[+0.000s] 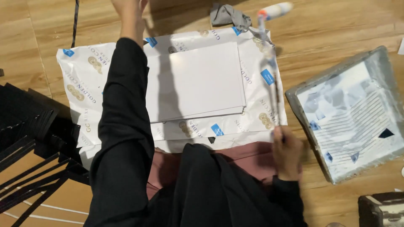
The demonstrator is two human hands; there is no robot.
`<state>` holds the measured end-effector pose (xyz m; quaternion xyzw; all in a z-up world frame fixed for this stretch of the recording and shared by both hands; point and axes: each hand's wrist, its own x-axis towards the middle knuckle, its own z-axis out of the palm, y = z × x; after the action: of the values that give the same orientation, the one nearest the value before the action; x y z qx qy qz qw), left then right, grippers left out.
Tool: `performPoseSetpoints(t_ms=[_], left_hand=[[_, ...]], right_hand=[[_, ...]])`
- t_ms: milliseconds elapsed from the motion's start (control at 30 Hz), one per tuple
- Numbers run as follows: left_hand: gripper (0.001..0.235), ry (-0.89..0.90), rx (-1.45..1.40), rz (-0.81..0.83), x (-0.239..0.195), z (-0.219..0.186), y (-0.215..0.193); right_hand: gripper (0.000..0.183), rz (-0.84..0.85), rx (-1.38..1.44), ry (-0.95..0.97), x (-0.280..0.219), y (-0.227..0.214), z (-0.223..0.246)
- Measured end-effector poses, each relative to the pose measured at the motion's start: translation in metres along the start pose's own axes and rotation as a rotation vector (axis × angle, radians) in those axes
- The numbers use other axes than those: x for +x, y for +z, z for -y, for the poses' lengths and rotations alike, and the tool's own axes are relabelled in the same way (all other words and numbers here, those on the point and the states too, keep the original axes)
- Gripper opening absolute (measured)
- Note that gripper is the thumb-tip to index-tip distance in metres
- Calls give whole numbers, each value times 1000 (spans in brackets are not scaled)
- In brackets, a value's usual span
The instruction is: Applying glue to white sheets of paper or cardboard using a small paint roller and stacking them.
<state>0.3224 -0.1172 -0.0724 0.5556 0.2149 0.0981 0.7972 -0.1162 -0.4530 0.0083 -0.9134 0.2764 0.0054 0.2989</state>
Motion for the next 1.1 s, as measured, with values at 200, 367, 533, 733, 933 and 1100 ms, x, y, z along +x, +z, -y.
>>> performPoseSetpoints(t_ms=[200,367,533,733,933,1100], left_hand=[[82,-160,1047,-146,43,54,-104],[84,18,1449,105,-122,-43,-102],[97,-198,1592,318,-249,-70,-149],[81,-211,1631,303,-257,-57,-211],[79,-20,1623,240,-231,-21,-243],[117,-130,1569,20,-214,-5,-260]], right_hand=[[21,-179,-356,-51,-39,-100,-87],[19,-165,-896,-207,-82,-152,-150],[51,133,-875,-116,-105,-165,-136],[64,285,-1075,-59,-126,-197,-151],[58,175,-844,24,-88,-159,-163],[45,87,-142,-211,-73,-180,-141]])
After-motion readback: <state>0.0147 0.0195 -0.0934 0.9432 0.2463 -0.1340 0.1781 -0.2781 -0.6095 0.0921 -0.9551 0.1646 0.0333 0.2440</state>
